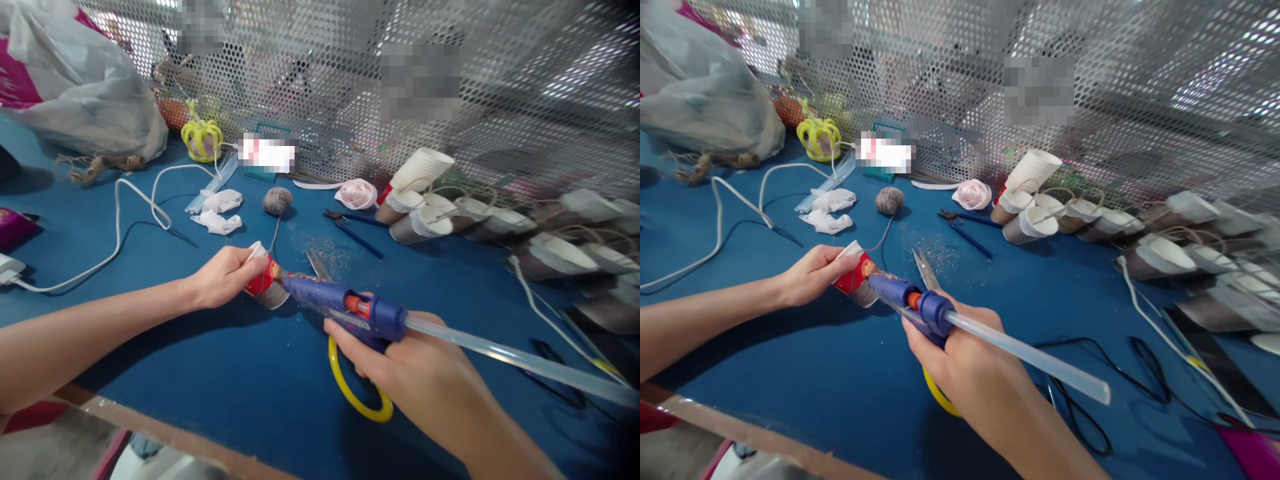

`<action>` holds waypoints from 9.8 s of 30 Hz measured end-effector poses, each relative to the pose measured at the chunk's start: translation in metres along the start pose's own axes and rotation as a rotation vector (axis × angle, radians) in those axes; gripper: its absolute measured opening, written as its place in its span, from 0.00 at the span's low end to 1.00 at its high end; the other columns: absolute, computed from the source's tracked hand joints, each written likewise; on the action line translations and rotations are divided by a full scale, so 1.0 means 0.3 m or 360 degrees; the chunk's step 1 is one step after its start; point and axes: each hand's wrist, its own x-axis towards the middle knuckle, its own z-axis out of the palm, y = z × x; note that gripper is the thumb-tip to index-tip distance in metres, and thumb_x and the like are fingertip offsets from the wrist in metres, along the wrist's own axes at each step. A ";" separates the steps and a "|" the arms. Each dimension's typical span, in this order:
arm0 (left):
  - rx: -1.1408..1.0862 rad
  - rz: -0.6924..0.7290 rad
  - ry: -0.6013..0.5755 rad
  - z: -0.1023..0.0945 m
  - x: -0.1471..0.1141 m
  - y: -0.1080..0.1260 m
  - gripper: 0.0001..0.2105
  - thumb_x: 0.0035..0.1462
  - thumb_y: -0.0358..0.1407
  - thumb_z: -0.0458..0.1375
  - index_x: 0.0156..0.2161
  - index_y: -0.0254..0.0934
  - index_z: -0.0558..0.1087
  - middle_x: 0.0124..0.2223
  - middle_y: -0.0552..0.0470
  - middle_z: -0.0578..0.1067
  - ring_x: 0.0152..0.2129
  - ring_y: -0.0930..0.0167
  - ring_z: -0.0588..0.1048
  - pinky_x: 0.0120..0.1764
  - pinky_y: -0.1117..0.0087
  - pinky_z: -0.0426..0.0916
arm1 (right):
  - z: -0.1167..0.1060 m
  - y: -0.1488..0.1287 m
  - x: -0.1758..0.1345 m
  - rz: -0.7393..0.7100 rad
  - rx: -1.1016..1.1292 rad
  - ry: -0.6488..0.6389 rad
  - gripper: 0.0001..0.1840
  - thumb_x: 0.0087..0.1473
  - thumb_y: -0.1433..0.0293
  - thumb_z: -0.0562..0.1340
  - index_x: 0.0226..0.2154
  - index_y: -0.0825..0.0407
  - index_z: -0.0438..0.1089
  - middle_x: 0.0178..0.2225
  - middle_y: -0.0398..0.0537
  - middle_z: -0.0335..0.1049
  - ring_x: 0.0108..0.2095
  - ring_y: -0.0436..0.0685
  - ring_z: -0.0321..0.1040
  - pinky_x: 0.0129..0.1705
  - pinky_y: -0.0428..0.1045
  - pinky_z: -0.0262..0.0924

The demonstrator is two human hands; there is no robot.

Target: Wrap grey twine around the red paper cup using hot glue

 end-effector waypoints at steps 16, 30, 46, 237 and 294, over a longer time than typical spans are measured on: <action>0.0121 -0.0028 0.0074 0.005 -0.002 0.021 0.20 0.55 0.44 0.42 0.28 0.29 0.68 0.22 0.54 0.65 0.20 0.76 0.62 0.24 0.76 0.60 | 0.036 -0.039 -0.032 0.0017 0.0041 0.0001 0.07 0.48 0.67 0.54 0.23 0.48 0.65 0.16 0.40 0.63 0.16 0.50 0.59 0.20 0.44 0.55; 0.0106 0.0182 -0.0060 -0.005 -0.006 -0.006 0.19 0.55 0.42 0.42 0.23 0.30 0.63 0.20 0.57 0.58 0.19 0.79 0.56 0.22 0.78 0.55 | 0.013 0.031 0.031 0.0237 0.0341 -0.0076 0.12 0.46 0.63 0.54 0.19 0.49 0.67 0.09 0.41 0.63 0.13 0.52 0.63 0.16 0.45 0.58; 0.0051 0.0150 -0.0067 -0.002 -0.003 -0.023 0.19 0.55 0.44 0.43 0.23 0.31 0.62 0.20 0.57 0.57 0.18 0.79 0.55 0.21 0.78 0.54 | 0.000 0.032 0.054 0.0599 0.0822 -0.0326 0.13 0.43 0.61 0.56 0.14 0.49 0.61 0.08 0.40 0.61 0.16 0.53 0.64 0.18 0.46 0.60; -0.0646 -0.0172 -0.0304 0.003 -0.011 0.053 0.15 0.47 0.44 0.55 0.29 0.30 0.70 0.23 0.53 0.70 0.21 0.77 0.66 0.26 0.76 0.61 | 0.136 0.000 0.161 0.0003 0.1036 -0.0235 0.21 0.52 0.60 0.53 0.47 0.51 0.61 0.47 0.50 0.63 0.45 0.55 0.62 0.46 0.54 0.56; -0.0160 -0.0305 -0.0172 -0.003 0.002 0.031 0.14 0.48 0.41 0.46 0.20 0.33 0.61 0.17 0.58 0.57 0.15 0.79 0.54 0.20 0.76 0.49 | 0.024 0.024 -0.017 0.0396 0.0633 -0.0136 0.14 0.46 0.59 0.56 0.21 0.51 0.66 0.13 0.39 0.61 0.15 0.50 0.60 0.18 0.45 0.58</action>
